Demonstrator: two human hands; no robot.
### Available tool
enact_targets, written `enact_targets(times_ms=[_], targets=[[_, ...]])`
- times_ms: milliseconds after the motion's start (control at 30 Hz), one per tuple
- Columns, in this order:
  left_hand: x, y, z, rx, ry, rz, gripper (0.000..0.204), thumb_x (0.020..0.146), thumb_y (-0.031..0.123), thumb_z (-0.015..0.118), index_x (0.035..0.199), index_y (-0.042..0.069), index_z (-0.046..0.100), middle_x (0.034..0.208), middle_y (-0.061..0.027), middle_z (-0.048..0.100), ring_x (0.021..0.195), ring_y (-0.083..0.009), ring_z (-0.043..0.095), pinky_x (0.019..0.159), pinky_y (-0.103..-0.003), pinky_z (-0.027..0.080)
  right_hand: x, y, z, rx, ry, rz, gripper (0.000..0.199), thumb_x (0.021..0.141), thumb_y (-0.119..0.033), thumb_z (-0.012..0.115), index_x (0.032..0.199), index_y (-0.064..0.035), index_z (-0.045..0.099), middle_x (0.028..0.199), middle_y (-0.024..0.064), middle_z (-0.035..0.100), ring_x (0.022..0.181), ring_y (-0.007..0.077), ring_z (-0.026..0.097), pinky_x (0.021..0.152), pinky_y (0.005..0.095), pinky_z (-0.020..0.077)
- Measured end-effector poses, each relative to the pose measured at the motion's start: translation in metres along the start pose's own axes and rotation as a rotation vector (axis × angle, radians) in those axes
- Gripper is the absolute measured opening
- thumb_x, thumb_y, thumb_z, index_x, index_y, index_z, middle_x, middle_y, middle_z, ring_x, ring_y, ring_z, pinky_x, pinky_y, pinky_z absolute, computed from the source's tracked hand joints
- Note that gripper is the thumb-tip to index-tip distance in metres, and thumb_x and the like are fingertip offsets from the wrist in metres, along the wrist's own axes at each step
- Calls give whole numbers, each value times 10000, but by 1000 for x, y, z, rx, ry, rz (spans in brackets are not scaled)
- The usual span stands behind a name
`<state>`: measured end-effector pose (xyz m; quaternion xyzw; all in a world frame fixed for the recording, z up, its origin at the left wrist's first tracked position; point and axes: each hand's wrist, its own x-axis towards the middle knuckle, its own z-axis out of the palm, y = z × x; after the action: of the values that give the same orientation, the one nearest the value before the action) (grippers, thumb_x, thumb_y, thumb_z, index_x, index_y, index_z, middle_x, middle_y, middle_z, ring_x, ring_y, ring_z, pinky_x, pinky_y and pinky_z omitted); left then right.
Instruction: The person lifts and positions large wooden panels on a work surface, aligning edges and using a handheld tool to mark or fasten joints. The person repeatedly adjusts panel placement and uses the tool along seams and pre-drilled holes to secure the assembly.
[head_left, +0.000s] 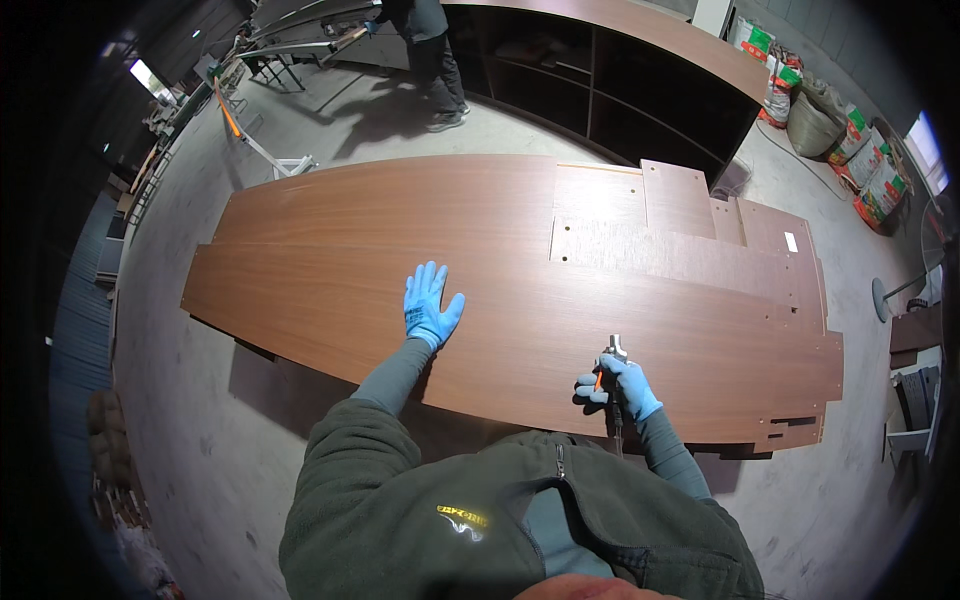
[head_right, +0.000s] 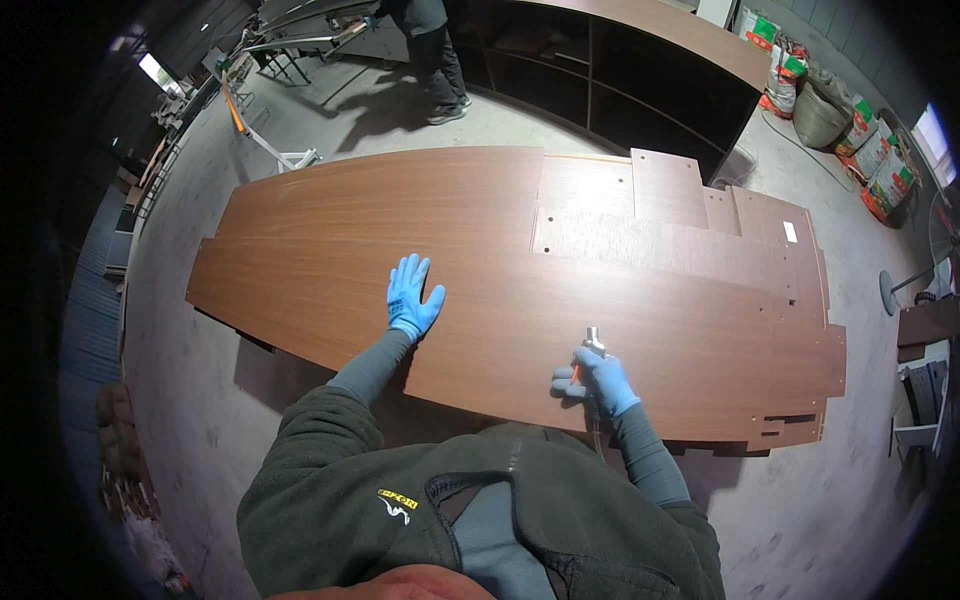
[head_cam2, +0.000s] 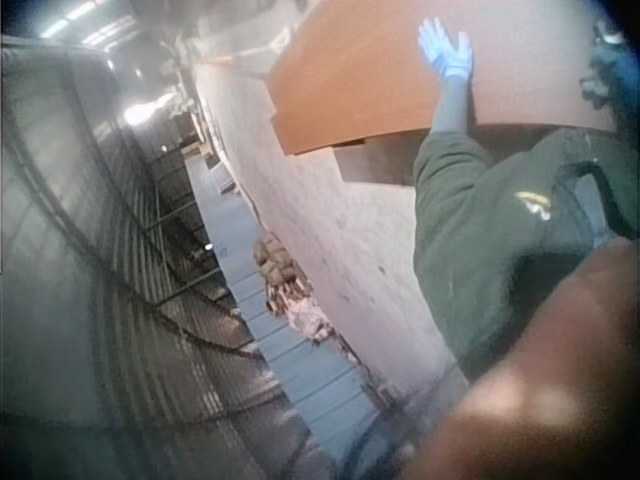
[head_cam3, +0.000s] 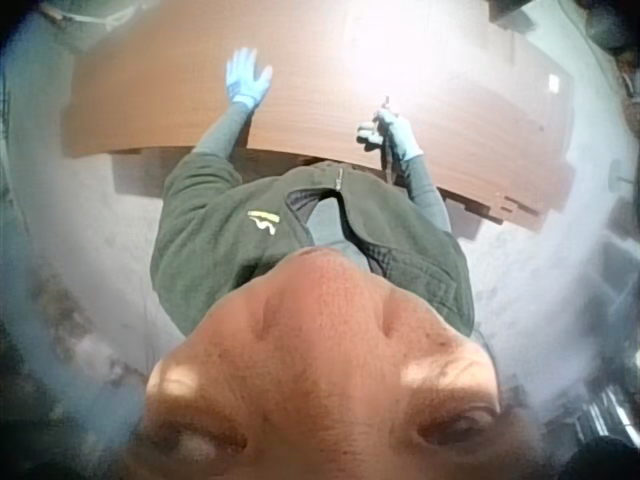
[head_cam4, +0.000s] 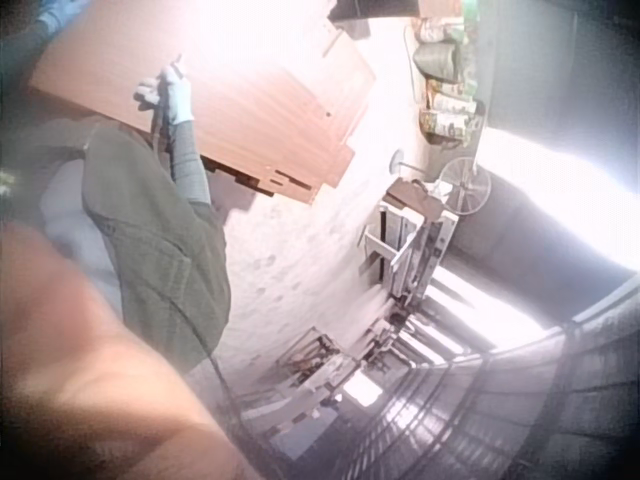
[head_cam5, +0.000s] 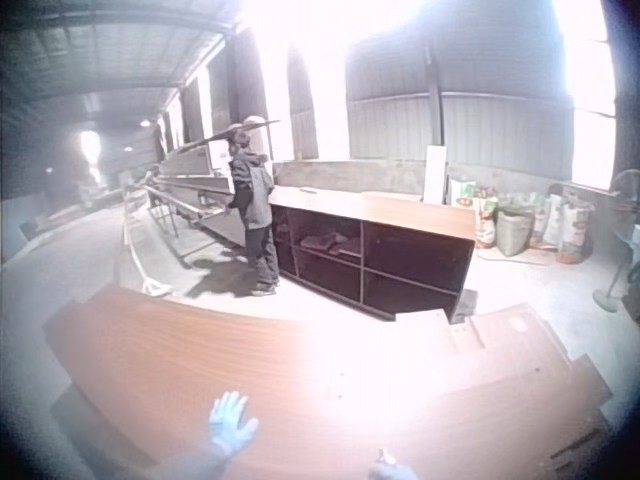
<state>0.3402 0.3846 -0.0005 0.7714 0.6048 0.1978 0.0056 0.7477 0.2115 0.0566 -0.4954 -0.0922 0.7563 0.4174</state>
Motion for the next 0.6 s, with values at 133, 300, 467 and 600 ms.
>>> enact_targets(times_ms=[133, 300, 467, 600], targets=[[0, 0, 1, -12, 7, 1, 762, 962, 497, 684, 1599, 108, 526, 1712, -193, 402, 1610, -395, 310, 1326, -557, 195, -3, -2, 2, -41, 26, -20, 226, 973, -206, 682, 1043, -11, 590, 928, 184, 677, 657, 307, 679, 587, 466, 620], [0, 0, 0, -6, 4, -8, 768, 956, 498, 690, 1599, 109, 527, 1705, -194, 413, 1608, -396, 315, 1323, -556, 203, 0, 0, -1, -42, 8, 8, 235, 1087, -247, 607, 1156, -28, 560, 999, 269, 715, 727, 367, 745, 522, 347, 601], [0, 1, -1, -6, 12, 3, 770, 957, 498, 690, 1599, 106, 525, 1703, -194, 417, 1606, -396, 318, 1323, -561, 203, -1, -1, -1, -21, -1, 16, 249, 982, -213, 673, 1079, -8, 570, 944, 213, 685, 668, 322, 711, 590, 482, 617], [0, 0, 1, 9, 8, 4, 771, 961, 500, 687, 1601, 102, 522, 1698, -197, 422, 1604, -399, 321, 1323, -564, 200, -5, -3, 3, -31, -9, 12, 259, 991, -225, 670, 1090, -15, 554, 960, 212, 683, 691, 318, 714, 594, 467, 616]])
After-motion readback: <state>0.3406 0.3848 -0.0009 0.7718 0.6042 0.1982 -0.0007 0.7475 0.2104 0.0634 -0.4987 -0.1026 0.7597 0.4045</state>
